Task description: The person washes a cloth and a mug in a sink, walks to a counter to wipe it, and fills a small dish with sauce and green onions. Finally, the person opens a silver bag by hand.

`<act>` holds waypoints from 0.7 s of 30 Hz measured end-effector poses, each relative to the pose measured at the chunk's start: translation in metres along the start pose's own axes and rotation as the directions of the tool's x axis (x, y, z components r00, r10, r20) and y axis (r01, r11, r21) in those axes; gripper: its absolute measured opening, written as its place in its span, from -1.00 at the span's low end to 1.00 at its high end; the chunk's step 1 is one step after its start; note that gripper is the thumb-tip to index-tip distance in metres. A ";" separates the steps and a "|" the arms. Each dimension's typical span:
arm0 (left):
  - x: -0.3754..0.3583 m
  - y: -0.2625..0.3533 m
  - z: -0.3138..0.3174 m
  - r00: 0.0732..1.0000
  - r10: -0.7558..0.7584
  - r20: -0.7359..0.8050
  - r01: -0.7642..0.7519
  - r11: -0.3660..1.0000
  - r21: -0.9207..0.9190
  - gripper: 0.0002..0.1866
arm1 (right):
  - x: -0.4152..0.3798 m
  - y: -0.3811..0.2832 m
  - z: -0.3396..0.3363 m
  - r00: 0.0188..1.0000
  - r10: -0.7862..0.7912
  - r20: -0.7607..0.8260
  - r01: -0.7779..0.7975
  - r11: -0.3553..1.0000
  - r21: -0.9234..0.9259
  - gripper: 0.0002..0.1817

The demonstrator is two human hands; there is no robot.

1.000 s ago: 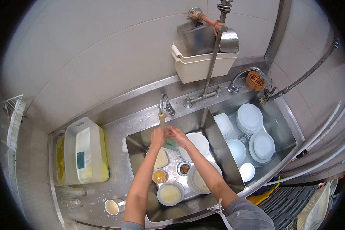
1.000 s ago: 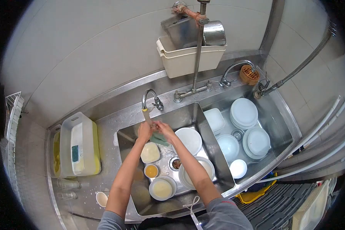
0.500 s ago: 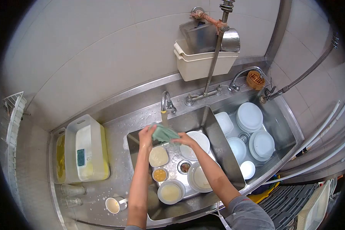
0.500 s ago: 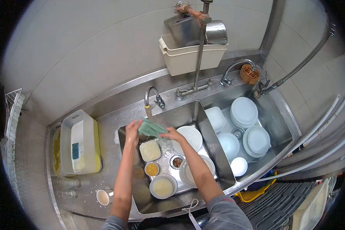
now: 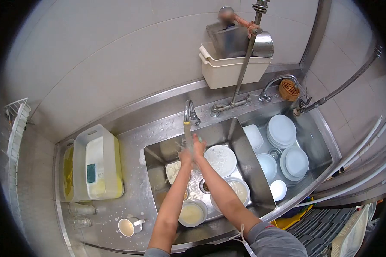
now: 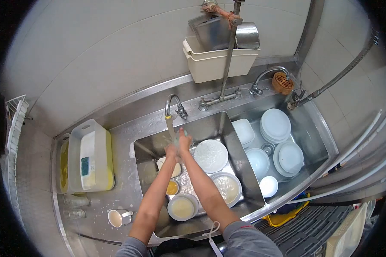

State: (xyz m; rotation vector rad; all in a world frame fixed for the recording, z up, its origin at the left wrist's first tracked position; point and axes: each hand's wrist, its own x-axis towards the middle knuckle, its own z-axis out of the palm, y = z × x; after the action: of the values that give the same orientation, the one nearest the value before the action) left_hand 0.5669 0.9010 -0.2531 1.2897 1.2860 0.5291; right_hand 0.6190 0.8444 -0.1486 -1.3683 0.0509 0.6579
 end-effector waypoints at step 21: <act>-0.079 0.135 -0.048 0.854 0.387 0.348 -0.519 0.678 0.520 -0.67 | 0.047 0.001 -0.029 0.822 -0.083 0.564 0.265 0.931 -0.250 -0.44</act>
State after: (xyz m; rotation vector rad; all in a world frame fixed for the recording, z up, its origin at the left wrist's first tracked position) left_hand 0.5482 0.8896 -0.0908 2.1855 0.9641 0.3096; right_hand 0.6670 0.8369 -0.1747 -1.4220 -0.6662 0.9057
